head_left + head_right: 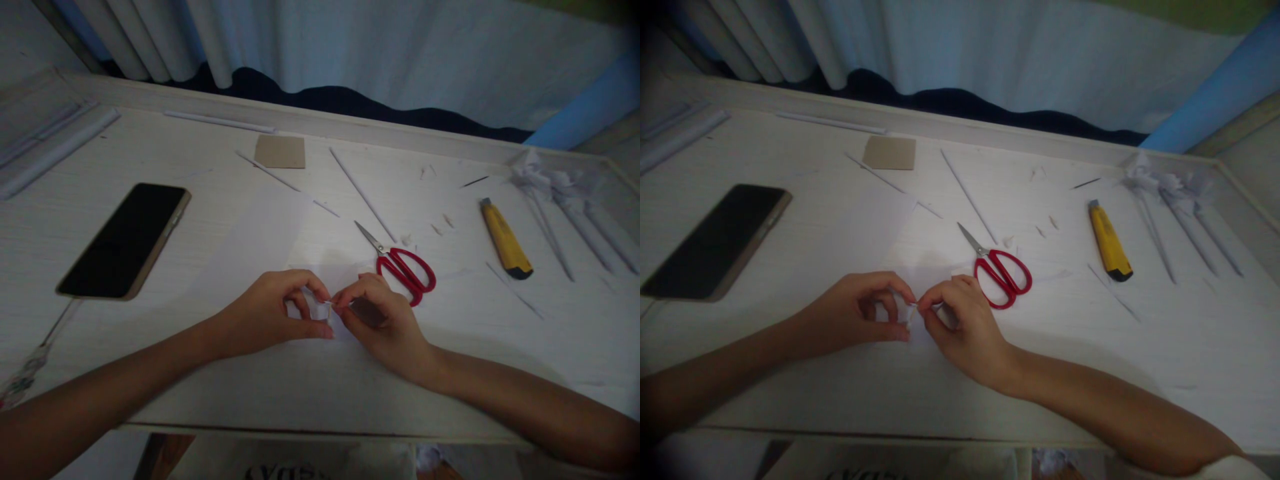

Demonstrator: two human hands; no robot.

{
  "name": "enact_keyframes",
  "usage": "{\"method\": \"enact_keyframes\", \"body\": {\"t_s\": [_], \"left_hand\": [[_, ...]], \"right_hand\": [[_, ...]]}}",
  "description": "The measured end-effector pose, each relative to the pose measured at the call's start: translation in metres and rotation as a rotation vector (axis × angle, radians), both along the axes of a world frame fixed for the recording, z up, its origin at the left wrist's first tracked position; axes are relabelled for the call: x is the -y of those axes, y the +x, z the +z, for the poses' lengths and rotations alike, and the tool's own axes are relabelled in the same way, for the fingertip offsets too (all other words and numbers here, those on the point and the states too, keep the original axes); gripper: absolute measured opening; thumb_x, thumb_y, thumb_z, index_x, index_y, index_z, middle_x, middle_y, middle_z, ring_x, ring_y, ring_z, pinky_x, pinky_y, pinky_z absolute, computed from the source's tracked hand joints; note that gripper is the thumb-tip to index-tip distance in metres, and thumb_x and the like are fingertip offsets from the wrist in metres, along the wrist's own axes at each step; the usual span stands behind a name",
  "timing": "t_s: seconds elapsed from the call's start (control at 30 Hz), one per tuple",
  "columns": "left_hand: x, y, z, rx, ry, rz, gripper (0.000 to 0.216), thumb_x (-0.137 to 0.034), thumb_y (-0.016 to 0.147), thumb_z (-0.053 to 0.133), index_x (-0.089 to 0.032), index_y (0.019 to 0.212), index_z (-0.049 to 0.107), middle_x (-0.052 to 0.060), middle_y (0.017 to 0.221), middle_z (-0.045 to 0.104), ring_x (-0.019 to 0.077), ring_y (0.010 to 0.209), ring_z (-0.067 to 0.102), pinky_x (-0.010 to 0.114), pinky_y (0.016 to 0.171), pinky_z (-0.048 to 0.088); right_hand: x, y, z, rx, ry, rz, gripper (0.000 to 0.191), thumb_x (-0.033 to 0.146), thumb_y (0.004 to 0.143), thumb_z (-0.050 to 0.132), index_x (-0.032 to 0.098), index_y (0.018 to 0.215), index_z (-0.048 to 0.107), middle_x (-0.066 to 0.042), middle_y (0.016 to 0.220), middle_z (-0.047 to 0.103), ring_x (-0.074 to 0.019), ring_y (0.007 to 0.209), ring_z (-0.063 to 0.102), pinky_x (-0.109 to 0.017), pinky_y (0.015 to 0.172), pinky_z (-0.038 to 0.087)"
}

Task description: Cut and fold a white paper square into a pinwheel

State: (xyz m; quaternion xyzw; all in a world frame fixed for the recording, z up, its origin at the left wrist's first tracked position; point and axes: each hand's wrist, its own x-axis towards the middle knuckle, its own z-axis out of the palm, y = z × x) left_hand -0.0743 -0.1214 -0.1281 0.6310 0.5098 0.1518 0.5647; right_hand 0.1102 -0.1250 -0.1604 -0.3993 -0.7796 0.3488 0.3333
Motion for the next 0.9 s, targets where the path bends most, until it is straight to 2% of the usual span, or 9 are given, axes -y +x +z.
{"method": "enact_keyframes", "body": {"t_s": [0.43,0.9], "left_hand": [[0.0038,0.0014,-0.0017,0.013,0.035,0.073,0.031,-0.029,0.058,0.071,-0.013,0.083,0.061,-0.001,0.061,0.062,0.0077,0.05,0.056,0.016,0.048,0.046],[0.0044,0.0015,-0.0069,-0.017,0.119,0.083,0.031,-0.03,0.058,0.071,-0.012,0.081,0.064,0.002,0.063,0.064,0.0087,0.05,0.056,0.017,0.048,0.046]], "right_hand": [[-0.0003,-0.0005,0.0006,0.01,-0.024,-0.006,0.011,0.009,0.071,0.052,0.019,0.075,0.053,0.0,0.073,0.057,-0.015,0.073,0.051,-0.033,0.07,0.039],[0.0001,-0.001,0.0007,0.015,-0.026,-0.017,0.014,0.006,0.07,0.052,0.02,0.072,0.049,0.001,0.073,0.058,-0.0138,0.072,0.051,-0.032,0.07,0.038]]}}
